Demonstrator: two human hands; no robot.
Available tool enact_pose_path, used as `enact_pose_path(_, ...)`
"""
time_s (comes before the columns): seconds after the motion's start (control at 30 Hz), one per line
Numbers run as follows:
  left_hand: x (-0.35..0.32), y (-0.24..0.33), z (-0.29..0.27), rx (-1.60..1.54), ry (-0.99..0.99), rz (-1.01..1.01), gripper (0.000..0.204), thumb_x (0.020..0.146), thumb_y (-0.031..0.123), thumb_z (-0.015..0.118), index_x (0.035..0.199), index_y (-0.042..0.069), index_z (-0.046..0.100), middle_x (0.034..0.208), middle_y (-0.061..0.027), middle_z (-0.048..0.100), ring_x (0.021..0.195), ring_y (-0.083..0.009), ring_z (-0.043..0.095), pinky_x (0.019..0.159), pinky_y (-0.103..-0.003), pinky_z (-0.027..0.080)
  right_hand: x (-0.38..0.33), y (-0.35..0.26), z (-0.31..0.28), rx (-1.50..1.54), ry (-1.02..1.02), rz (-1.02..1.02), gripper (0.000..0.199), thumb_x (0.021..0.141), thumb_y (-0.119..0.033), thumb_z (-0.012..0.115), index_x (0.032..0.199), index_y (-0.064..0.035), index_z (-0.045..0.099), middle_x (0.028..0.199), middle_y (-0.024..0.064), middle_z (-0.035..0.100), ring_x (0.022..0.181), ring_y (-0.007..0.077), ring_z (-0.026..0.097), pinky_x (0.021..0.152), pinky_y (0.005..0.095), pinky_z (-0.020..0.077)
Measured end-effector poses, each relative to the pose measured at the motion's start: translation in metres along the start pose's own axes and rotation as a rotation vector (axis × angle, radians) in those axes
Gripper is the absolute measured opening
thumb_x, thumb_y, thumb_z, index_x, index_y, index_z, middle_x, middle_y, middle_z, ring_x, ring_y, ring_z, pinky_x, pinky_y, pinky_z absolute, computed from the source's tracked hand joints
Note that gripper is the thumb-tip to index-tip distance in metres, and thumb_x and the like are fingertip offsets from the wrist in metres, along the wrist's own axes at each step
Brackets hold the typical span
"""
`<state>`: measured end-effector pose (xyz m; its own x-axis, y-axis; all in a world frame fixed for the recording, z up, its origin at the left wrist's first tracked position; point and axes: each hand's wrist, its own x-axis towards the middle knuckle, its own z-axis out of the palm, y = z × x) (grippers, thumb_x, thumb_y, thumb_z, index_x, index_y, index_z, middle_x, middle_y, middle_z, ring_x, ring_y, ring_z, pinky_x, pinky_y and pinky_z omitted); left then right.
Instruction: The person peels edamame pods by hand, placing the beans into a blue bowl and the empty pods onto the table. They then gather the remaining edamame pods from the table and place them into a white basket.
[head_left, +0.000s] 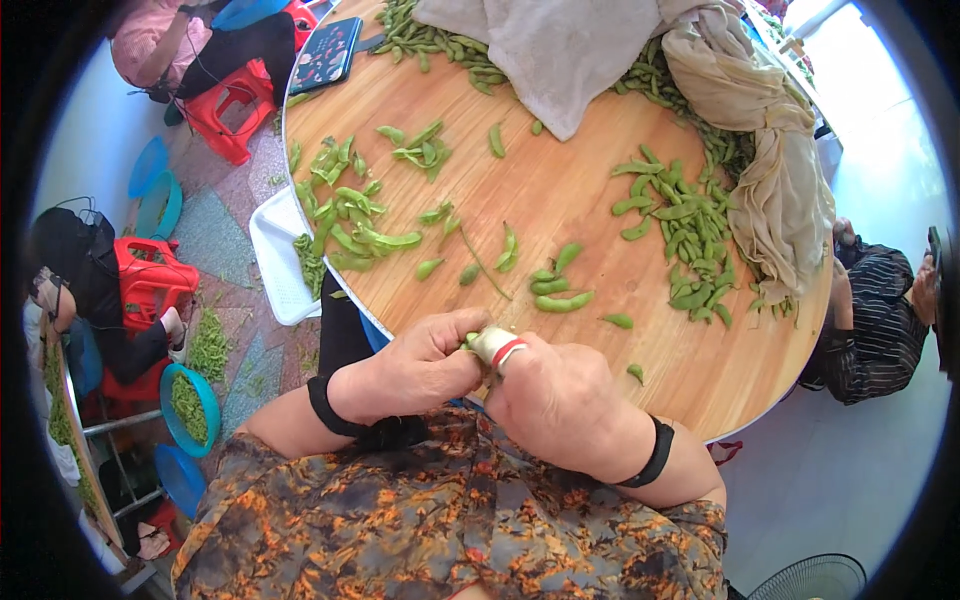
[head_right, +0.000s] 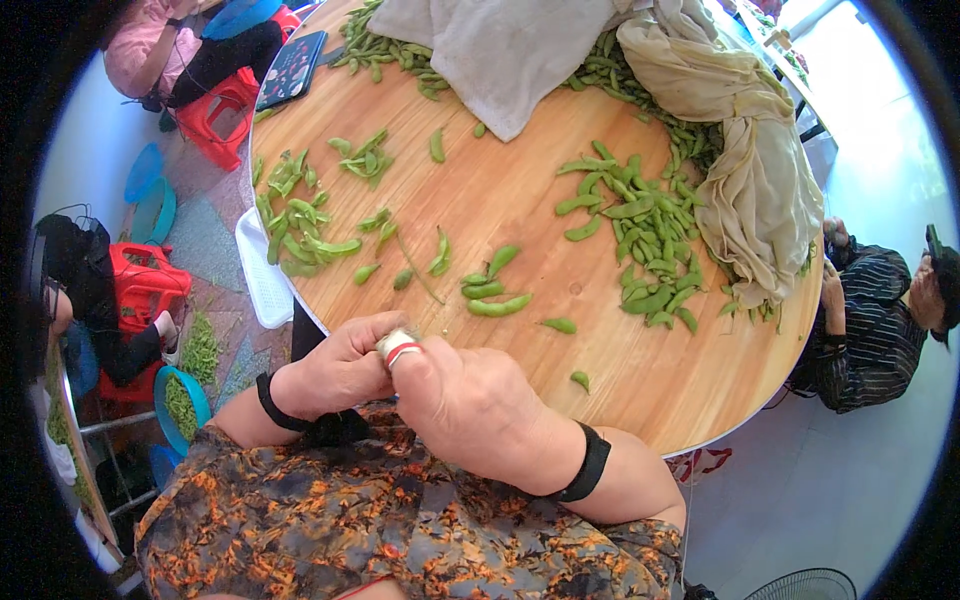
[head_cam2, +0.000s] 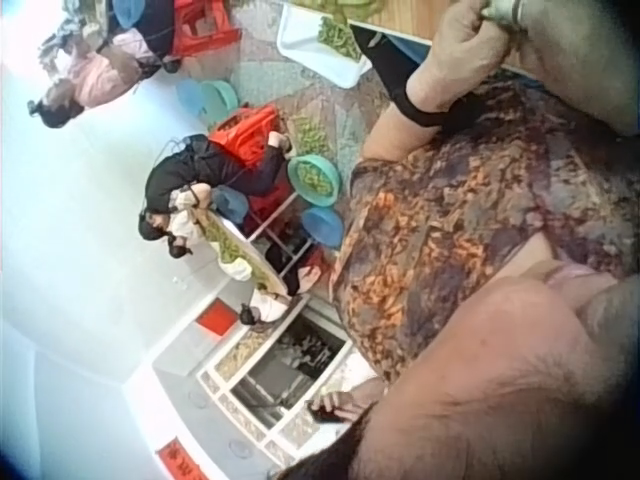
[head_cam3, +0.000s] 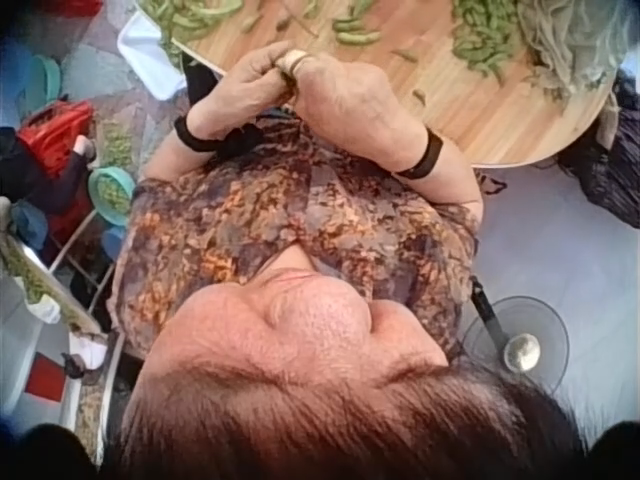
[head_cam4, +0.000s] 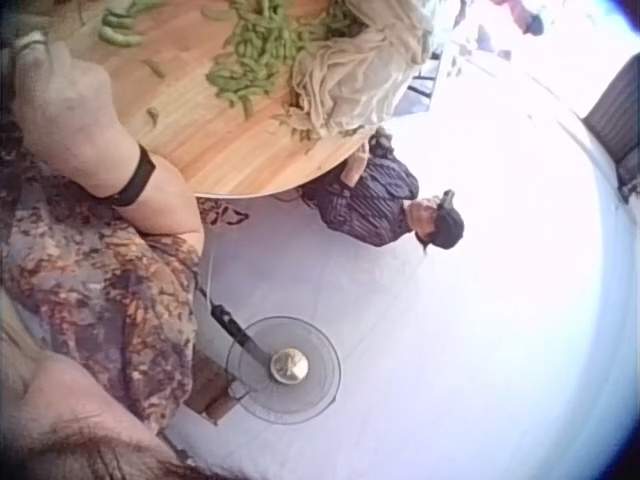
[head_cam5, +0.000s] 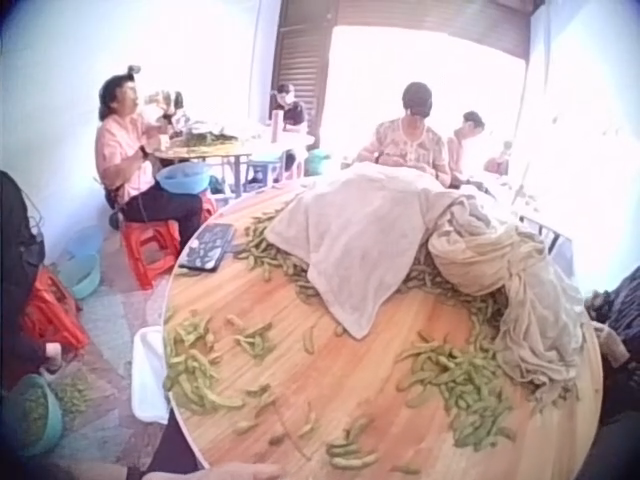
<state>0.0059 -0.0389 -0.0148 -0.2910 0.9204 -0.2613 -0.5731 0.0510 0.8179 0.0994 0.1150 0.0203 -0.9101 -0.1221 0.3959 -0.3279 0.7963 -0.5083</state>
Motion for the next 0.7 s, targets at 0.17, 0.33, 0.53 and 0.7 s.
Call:
enact_pose_path(0.17,-0.005,0.013,0.004,0.033,-0.013,-0.033,0.014,0.091,0.008,0.040,0.096,0.006,0.053,0.076,0.0056,0.049,0.063,-0.0018,0.041,0.054,-0.019,0.033,0.001,-0.001,-0.003,-0.078,-0.102,-0.188,0.025,0.073,-0.009,0.060,0.094,-0.0010,0.050,0.069,0.0090,0.052,0.052,0.0249,0.055,0.043,0.0335,0.0440)
enact_pose_path(0.33,-0.026,0.023,-0.013,0.047,-0.038,-0.276,0.021,0.086,0.004,0.038,0.094,0.003,0.057,0.068,0.0026,0.048,0.052,-0.0037,0.039,0.047,-0.019,0.031,0.009,0.011,-0.018,0.060,-0.175,0.041,0.029,0.075,-0.011,0.063,0.099,-0.0017,0.050,0.069,0.0111,0.056,0.055,0.0271,0.059,0.047,0.0356,0.0470)
enact_pose_path(0.53,-0.052,-0.014,-0.043,0.112,-0.174,-0.478,0.021,0.085,0.008,0.040,0.093,0.000,0.058,0.065,0.0025,0.046,0.052,-0.0052,0.038,0.047,-0.021,0.032,0.023,0.066,-0.023,-0.165,0.097,0.313,0.028,0.079,-0.013,0.063,0.101,-0.0027,0.050,0.075,0.0160,0.062,0.066,0.0326,0.063,0.054,0.0402,0.0506)
enact_pose_path(0.7,-0.007,-0.085,-0.075,0.905,0.066,-0.050,0.032,0.090,0.013,0.045,0.118,0.000,0.051,0.110,-0.0123,0.055,0.096,-0.0215,0.052,0.082,-0.032,0.042,0.034,0.077,-0.020,-0.327,-0.018,0.450,0.028,0.081,-0.019,0.060,0.100,-0.0018,0.048,0.077,0.0188,0.063,0.072,0.0357,0.062,0.062,0.0431,0.0505)
